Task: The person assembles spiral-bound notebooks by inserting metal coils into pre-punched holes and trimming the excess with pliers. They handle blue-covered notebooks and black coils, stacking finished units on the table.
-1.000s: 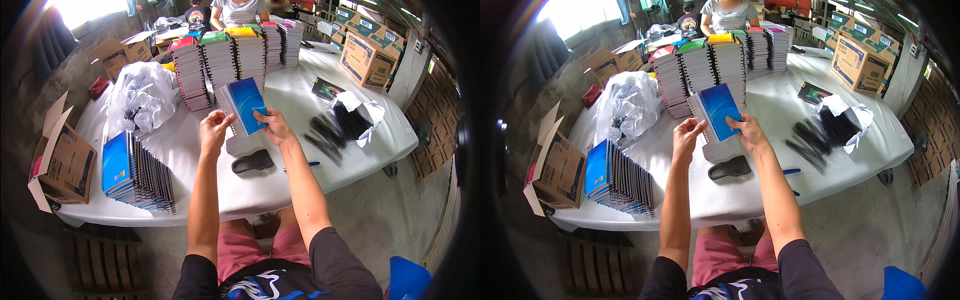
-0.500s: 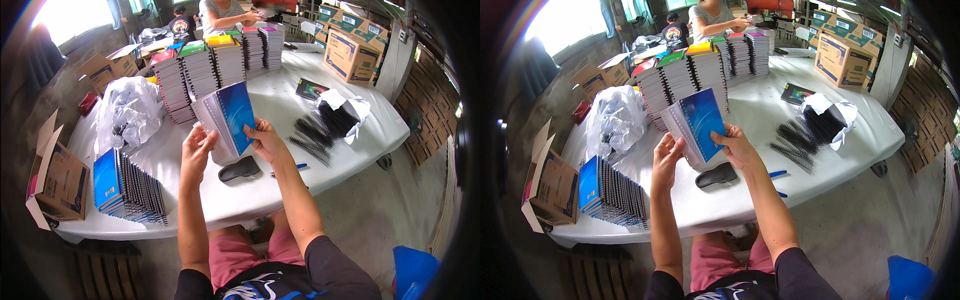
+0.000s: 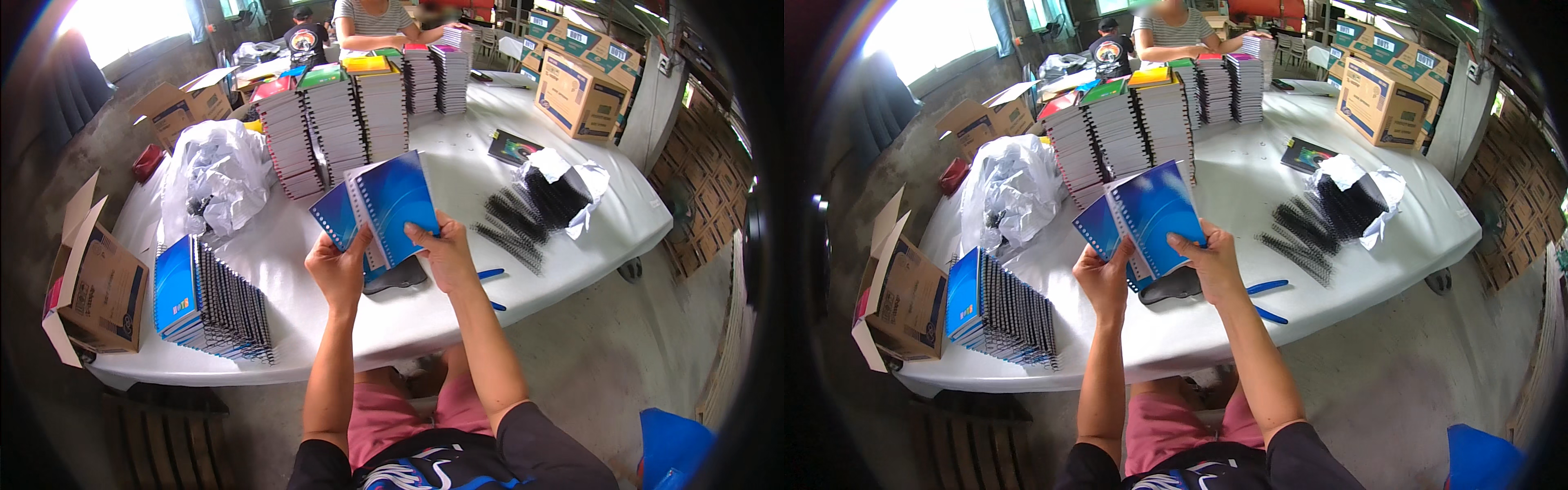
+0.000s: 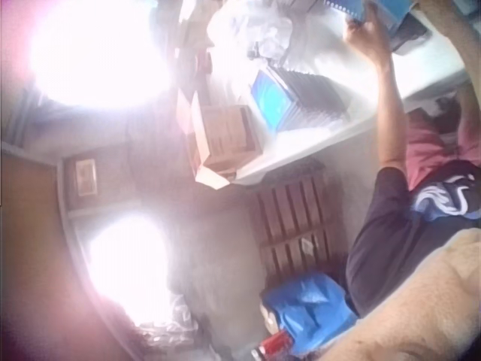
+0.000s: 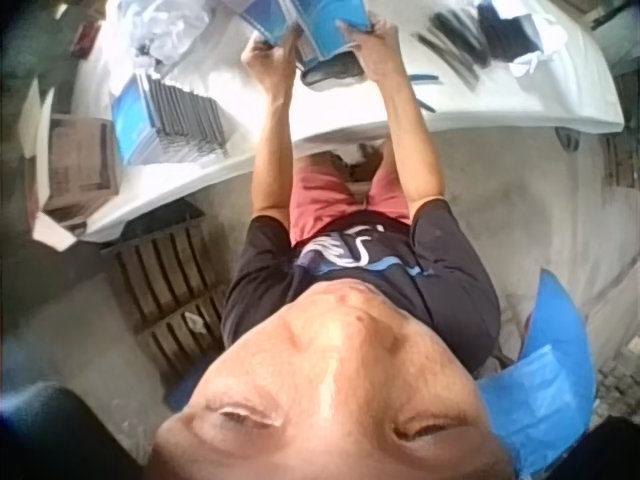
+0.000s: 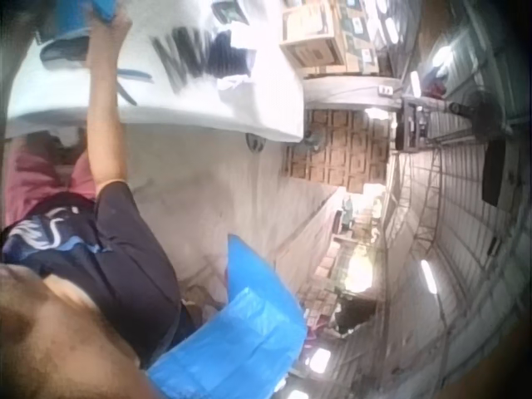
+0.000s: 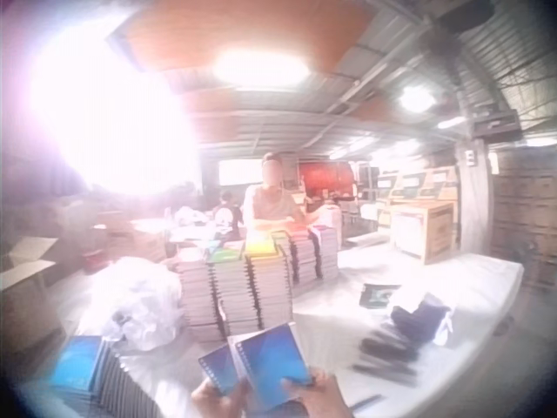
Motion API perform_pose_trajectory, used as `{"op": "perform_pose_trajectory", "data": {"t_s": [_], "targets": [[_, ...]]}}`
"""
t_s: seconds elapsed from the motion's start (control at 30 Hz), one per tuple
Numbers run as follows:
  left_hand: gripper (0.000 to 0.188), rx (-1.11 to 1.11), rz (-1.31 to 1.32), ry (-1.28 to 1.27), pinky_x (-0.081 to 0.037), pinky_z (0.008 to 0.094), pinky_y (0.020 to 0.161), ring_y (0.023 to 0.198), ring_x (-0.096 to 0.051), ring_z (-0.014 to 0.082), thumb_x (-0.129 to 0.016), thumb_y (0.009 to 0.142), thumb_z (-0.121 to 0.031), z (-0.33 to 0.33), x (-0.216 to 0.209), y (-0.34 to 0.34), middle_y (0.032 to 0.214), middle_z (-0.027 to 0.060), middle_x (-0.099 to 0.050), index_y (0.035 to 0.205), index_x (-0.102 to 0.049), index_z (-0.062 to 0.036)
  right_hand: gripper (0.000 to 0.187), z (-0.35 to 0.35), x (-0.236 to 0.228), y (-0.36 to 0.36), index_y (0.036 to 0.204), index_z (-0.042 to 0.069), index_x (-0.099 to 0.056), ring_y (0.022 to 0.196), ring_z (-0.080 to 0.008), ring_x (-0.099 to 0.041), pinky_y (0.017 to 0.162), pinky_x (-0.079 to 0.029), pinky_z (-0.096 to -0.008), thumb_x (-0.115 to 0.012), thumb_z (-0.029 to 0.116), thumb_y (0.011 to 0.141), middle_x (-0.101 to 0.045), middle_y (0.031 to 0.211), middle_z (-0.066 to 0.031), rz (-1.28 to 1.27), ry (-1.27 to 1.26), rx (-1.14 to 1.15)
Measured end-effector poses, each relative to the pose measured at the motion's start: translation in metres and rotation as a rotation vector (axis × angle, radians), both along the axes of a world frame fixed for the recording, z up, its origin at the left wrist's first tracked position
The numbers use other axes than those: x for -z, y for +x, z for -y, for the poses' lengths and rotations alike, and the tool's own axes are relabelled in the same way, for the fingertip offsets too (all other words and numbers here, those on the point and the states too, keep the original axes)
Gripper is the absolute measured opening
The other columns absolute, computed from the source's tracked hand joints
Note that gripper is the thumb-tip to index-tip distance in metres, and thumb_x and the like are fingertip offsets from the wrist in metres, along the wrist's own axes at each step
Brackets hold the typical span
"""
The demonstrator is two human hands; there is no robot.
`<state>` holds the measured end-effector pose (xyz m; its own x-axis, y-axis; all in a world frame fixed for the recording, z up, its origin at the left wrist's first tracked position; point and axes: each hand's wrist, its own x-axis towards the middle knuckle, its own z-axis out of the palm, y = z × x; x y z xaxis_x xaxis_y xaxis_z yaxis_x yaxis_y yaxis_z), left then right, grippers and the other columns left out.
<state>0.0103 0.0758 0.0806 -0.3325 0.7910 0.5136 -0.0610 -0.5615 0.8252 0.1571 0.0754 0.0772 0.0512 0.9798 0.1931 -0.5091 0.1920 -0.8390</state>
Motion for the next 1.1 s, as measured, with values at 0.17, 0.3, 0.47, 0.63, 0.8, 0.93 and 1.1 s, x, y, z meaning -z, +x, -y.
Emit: {"op": "perform_pose_trajectory", "data": {"t_s": [0.17,0.3,0.47,0.63,0.8,0.93,1.1], "targets": [[0.047,-0.089,-0.053,-0.082,-0.048,0.0249,0.063,0.068,-0.057,0.0096,-0.079,0.073,-0.029,-0.054,-0.004,-0.015,0.078,0.0058,-0.064,0.098,-0.053,0.0008,0.016,-0.03,-0.001,0.026,0.092,0.005,-0.063,0.069,-0.0098,-0.059,0.059,-0.053,-0.024,-0.071,0.008,0.079,-0.064,0.084,-0.0029,-0.159,-0.145,0.178],[0.096,-0.498,-0.901,-0.457,-0.043,0.0438,0.087,0.101,-0.055,0.0321,-0.084,0.058,-0.042,-0.105,0.035,-0.025,0.104,0.0194,-0.058,0.13,-0.031,-0.0092,0.014,-0.023,-0.005,0.024,0.091,0.005,-0.063,0.07,-0.009,-0.06,0.062,-0.055,-0.025,-0.07,0.006,0.079,-0.063,0.083,-0.0022,-0.217,-0.071,0.128],[0.101,-0.516,-0.759,-0.442,-0.031,0.0494,0.099,0.123,-0.038,0.0315,-0.071,0.071,-0.053,-0.089,0.02,-0.01,0.129,0.02,-0.042,0.143,-0.018,-0.0075,0.011,0.002,0.001,0.026,0.087,0.006,-0.063,0.065,-0.0067,-0.054,0.058,-0.052,-0.024,-0.071,0.009,0.08,-0.061,0.08,0.0005,-0.062,-0.018,0.228],[0.039,0.564,-0.219,-0.362,-0.044,0.0264,0.081,0.091,-0.057,0.0108,-0.06,0.091,-0.027,0.003,-0.011,-0.006,0.099,0.0079,-0.062,0.118,-0.049,-0.0004,0.02,0.032,0.016,-0.002,0.09,0.004,-0.062,0.068,-0.0063,-0.052,0.063,-0.044,-0.0198,-0.072,0.017,0.08,-0.061,0.08,0.0016,0.332,0.126,0.362],[0.009,-0.01,-0.847,-0.159,-0.04,0.0389,0.084,0.078,-0.061,0.0168,-0.061,0.086,-0.01,0.052,-0.019,-0.046,0.081,0.0021,-0.062,0.092,-0.055,-0.0078,0.047,0.03,0.017,0.015,0.125,0.006,-0.049,0.106,-0.0179,-0.052,0.089,-0.042,-0.0297,-0.067,0.02,0.084,-0.055,0.117,-0.01,0.54,0.142,0.065],[0.017,-0.053,-1.567,-0.241,-0.016,0.0711,0.09,0.106,-0.051,0.0181,-0.061,0.081,-0.009,0.072,-0.004,-0.066,0.093,-0.0032,-0.056,0.094,-0.059,-0.0193,0.045,-0.001,0.037,0.103,0.124,0.01,-0.051,0.11,-0.0305,-0.053,0.091,-0.042,-0.0388,-0.064,0.018,0.082,-0.054,0.119,-0.0151,1.785,-0.119,0.499],[0.044,-0.148,-1.41,-0.204,-0.02,0.0688,0.091,0.113,-0.036,0.031,-0.074,0.067,-0.041,0.085,0.047,-0.055,0.109,0.0094,-0.043,0.092,-0.054,-0.0109,0.03,-0.022,0.068,0.154,0.112,0.013,-0.061,0.093,-0.0274,-0.062,0.078,-0.044,-0.0405,-0.06,0.014,0.082,-0.064,0.099,-0.0114,2.04,-0.087,0.521]]}}
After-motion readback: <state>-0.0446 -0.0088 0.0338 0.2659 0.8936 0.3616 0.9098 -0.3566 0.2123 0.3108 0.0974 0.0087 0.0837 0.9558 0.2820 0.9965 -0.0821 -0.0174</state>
